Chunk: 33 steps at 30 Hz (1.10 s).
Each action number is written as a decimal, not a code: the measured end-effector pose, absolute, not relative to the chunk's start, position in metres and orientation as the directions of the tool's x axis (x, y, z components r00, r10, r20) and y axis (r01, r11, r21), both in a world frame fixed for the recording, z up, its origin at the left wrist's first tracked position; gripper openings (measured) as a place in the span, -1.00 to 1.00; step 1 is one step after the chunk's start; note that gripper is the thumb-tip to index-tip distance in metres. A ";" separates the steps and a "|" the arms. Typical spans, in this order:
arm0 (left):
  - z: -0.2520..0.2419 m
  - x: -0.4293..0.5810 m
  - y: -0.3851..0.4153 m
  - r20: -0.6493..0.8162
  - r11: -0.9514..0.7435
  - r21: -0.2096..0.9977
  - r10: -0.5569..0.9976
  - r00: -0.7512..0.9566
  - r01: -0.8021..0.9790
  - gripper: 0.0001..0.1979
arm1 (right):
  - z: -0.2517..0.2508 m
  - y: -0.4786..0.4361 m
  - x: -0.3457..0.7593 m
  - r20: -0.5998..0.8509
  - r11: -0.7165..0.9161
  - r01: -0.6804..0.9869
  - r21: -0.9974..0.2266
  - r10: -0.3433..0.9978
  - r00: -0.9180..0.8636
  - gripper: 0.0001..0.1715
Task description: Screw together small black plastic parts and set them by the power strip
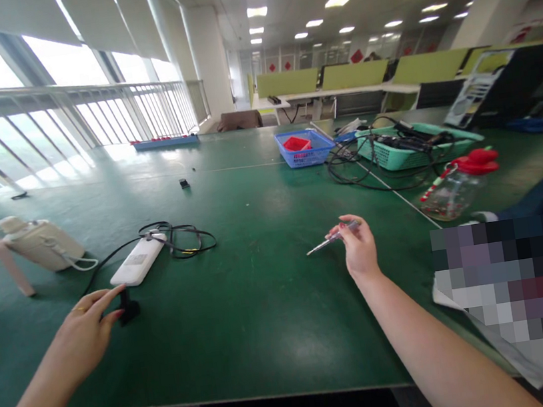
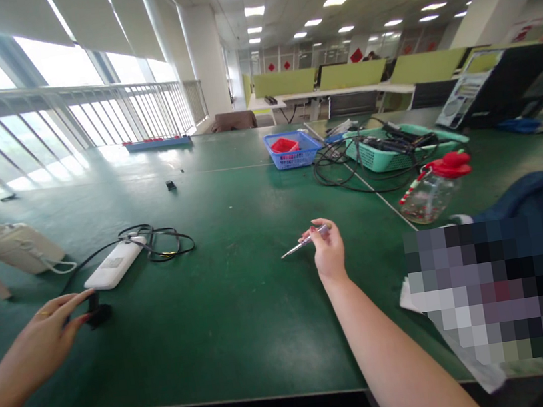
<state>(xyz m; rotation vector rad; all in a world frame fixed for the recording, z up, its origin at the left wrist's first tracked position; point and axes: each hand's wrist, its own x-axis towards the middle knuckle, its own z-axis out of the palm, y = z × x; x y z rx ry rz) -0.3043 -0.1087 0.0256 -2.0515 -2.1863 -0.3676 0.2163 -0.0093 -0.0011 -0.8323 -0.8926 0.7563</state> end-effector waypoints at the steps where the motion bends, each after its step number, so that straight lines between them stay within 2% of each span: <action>1: 0.024 -0.303 -0.105 0.216 0.043 0.104 0.974 -0.064 0.994 -0.53 | -0.001 -0.010 0.216 0.353 0.470 -0.211 -0.857 0.834 0.423 -0.74; 5: 0.015 -0.305 -0.099 0.123 0.033 0.158 0.991 -0.053 0.987 -0.59 | 0.000 -0.010 0.217 0.355 0.467 -0.211 -0.859 0.839 0.412 -0.73; 15: 0.002 -0.321 -0.098 0.084 -0.046 0.253 0.996 0.026 0.966 -0.65 | -0.001 -0.010 0.217 0.357 0.458 -0.204 -0.865 0.848 0.391 -0.73; 21: 0.009 -0.295 -0.094 0.025 0.019 0.246 0.999 -0.026 0.969 -0.66 | 0.001 -0.012 0.217 0.356 0.446 -0.183 -0.876 0.854 0.379 -0.74; 23: 0.019 -0.263 -0.092 -0.002 -0.043 0.283 0.999 0.045 0.958 -0.59 | 0.001 -0.012 0.216 0.356 0.444 -0.183 -0.877 0.856 0.374 -0.74; 27: 0.045 -0.173 -0.082 0.013 -0.278 0.410 0.954 0.299 0.868 -0.56 | 0.002 -0.014 0.215 0.352 0.431 -0.171 -0.886 0.865 0.358 -0.74; 33: 0.065 -0.055 -0.039 0.122 -0.474 0.446 0.873 0.473 0.759 -0.57 | 0.003 -0.016 0.213 0.348 0.416 -0.159 -0.895 0.876 0.333 -0.71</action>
